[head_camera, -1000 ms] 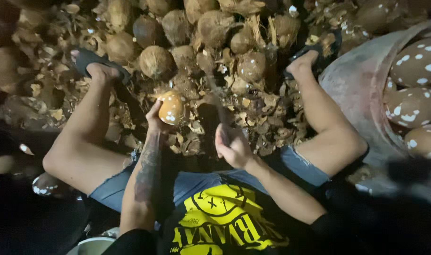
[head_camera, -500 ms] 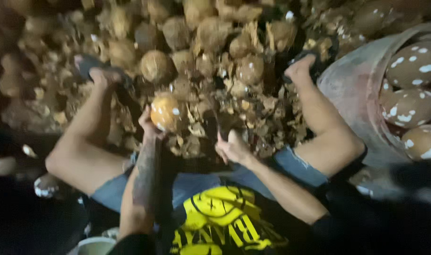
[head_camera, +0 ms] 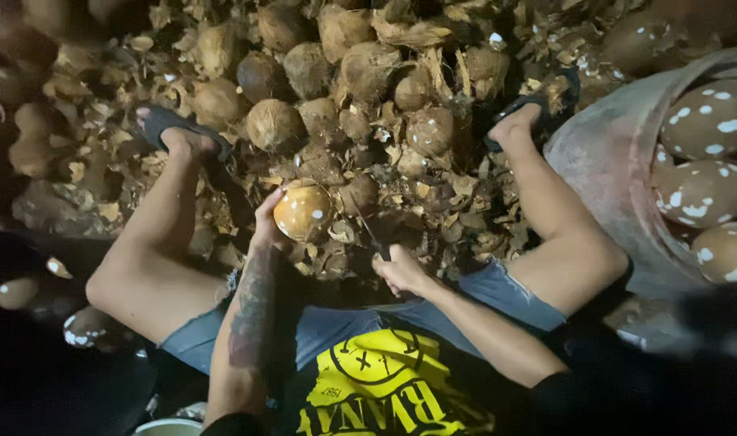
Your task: The person sits on the ground surrounded by coconuts and uses a large knife to peel the fibrous husks off the shells. They rotate the coconuts in their hands to remove the husk completely and then place the cleaned coconuts into a nearby bucket.
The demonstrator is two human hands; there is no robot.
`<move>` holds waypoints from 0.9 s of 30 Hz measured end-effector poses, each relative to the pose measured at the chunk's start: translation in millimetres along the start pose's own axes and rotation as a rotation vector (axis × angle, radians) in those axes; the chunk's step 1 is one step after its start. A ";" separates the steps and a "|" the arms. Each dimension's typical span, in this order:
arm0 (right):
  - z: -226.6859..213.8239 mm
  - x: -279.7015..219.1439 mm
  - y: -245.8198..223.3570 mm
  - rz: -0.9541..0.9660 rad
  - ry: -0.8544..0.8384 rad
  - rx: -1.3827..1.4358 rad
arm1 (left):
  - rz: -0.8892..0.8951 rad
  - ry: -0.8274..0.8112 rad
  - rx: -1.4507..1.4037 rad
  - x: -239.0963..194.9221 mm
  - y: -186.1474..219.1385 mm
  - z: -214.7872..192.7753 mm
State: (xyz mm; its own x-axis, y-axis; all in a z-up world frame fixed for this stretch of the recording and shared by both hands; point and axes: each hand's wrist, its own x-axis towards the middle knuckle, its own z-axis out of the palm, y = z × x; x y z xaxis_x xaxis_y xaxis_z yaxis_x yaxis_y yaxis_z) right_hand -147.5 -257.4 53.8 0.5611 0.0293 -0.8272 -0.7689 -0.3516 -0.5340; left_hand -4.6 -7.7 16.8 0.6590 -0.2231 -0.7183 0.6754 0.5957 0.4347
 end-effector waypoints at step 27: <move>-15.3 -15.2 -23.6 -0.964 0.186 -0.168 | -0.100 0.073 0.111 14.6 -13.8 -18.7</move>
State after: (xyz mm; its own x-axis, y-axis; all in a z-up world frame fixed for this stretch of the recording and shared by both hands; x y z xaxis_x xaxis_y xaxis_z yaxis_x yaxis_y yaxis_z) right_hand -133.2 -263.9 81.7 0.9733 0.2294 -0.0047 0.0858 -0.3829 -0.9198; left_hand -10.5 -4.8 -9.8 0.5639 -0.2178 -0.7966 0.7713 0.4835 0.4138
